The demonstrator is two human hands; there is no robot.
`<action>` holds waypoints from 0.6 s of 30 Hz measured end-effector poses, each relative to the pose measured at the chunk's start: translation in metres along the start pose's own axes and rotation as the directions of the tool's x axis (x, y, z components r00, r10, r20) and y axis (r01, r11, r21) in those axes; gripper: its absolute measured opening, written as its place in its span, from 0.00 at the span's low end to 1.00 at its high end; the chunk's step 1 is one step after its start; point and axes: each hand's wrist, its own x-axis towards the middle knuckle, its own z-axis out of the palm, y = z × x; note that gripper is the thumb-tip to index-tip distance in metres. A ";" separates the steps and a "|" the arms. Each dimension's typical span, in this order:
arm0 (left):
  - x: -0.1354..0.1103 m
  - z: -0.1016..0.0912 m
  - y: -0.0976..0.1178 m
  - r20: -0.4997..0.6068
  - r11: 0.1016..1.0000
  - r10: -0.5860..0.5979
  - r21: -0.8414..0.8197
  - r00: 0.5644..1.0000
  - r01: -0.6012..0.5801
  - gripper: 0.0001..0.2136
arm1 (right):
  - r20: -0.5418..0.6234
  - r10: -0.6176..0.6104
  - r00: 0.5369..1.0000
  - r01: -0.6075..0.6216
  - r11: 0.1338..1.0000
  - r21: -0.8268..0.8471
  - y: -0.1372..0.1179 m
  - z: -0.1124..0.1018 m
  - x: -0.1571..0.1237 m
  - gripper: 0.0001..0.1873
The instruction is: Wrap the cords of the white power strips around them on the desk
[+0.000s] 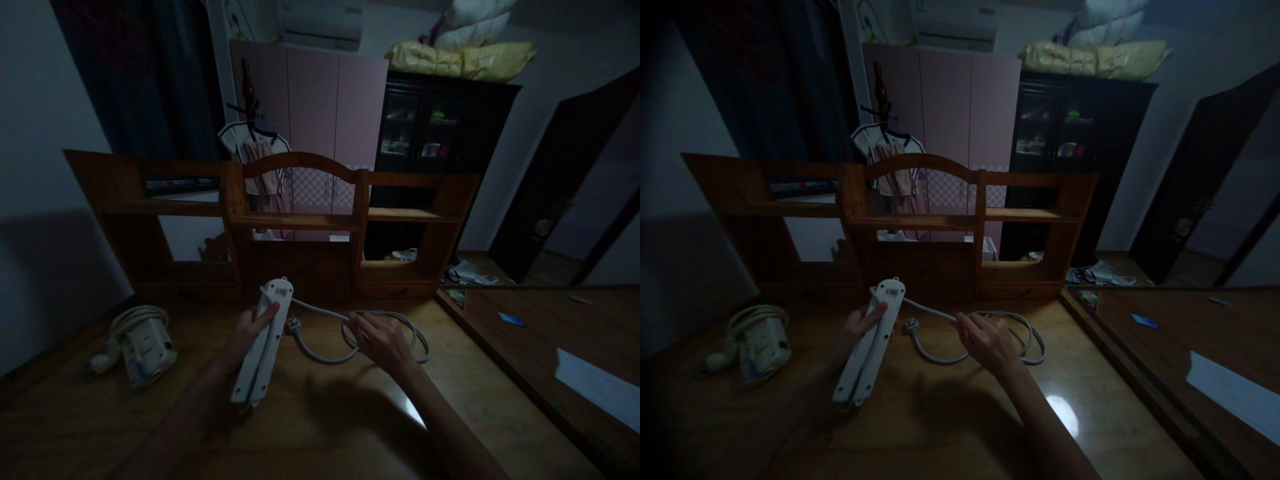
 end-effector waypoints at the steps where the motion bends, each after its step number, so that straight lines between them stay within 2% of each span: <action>1: 0.000 0.000 0.000 -0.013 0.999 -0.006 0.042 1.000 0.007 0.24 | -0.009 -0.031 0.999 0.031 0.999 -0.025 -0.002 -0.001 0.000 0.10; 5: -0.001 0.002 0.001 -0.047 0.987 0.011 0.158 0.999 -0.004 0.25 | 0.016 -0.181 0.983 0.181 0.980 -0.084 -0.018 -0.001 0.000 0.10; 8: -0.001 0.006 -0.003 -0.080 0.904 0.180 0.407 0.980 -0.133 0.23 | 0.043 -0.249 0.968 0.251 0.966 -0.059 -0.035 0.000 0.001 0.08; 10: -0.001 0.010 -0.009 -0.059 0.765 0.291 0.614 0.955 -0.195 0.22 | 0.051 -0.275 0.960 0.276 0.960 -0.033 -0.042 0.000 0.002 0.07; 13: 0.000 0.015 -0.021 0.047 0.512 0.372 0.823 0.927 -0.248 0.21 | 0.045 -0.288 0.957 0.288 0.958 0.005 -0.048 0.001 0.001 0.05; 16: -0.005 0.021 -0.031 0.173 0.313 0.388 0.899 0.905 -0.306 0.20 | 0.021 -0.260 0.965 0.259 0.965 0.043 -0.049 0.001 0.001 0.08; 18: -0.011 0.025 -0.036 0.261 0.225 0.365 0.907 0.894 -0.356 0.20 | 0.016 -0.231 0.973 0.229 0.971 0.068 -0.050 0.001 0.002 0.09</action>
